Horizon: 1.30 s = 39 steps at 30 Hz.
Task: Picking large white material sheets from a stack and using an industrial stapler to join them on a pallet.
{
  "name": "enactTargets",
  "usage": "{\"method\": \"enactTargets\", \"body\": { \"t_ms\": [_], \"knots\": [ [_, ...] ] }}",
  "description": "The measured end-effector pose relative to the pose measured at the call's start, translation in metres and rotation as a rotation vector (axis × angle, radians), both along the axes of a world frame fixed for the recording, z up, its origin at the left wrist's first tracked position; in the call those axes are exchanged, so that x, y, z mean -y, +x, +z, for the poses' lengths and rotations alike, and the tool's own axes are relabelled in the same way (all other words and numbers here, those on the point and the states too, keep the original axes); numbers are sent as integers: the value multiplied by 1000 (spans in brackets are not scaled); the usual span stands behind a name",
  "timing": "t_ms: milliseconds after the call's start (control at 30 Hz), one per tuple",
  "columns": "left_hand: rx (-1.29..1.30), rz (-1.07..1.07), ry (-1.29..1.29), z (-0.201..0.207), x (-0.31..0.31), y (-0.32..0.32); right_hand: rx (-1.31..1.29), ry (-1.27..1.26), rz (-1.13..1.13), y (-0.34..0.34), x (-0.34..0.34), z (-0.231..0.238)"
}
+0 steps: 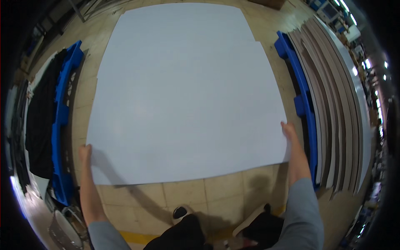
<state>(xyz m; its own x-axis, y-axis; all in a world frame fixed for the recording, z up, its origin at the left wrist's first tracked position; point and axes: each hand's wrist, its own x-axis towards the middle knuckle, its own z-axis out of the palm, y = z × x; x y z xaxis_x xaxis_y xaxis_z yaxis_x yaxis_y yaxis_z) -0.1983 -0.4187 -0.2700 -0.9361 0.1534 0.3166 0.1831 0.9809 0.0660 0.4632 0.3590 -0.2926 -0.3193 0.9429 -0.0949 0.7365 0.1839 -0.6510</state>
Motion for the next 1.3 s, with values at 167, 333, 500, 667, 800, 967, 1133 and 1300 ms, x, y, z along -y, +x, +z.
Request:
{"method": "enactTargets", "body": {
  "t_ms": [167, 333, 500, 667, 800, 967, 1133, 1300],
  "knots": [
    [564, 60, 172, -22, 0, 28, 284, -194, -88, 7, 24, 31],
    [215, -67, 89, -63, 1, 10, 415, 144, -320, 20, 22, -19],
    [492, 162, 149, -63, -5, 9, 492, 91, -283, 34, 34, -6],
    [290, 156, -144, -69, -23, 20, 560, -22, -369, 30, 23, -6],
    [359, 140, -175, -68, -26, 25, 549, -63, -310, 36, 18, -4],
    [573, 127, -49, -64, -16, 11, 463, -50, -187, 52, 16, -1],
    [633, 233, 52, -55, 9, -5, 625, -52, -174, 47, 37, -2],
    [528, 161, -104, -75, -12, 18, 743, -82, -195, 45, 32, 13]
  ]
}}
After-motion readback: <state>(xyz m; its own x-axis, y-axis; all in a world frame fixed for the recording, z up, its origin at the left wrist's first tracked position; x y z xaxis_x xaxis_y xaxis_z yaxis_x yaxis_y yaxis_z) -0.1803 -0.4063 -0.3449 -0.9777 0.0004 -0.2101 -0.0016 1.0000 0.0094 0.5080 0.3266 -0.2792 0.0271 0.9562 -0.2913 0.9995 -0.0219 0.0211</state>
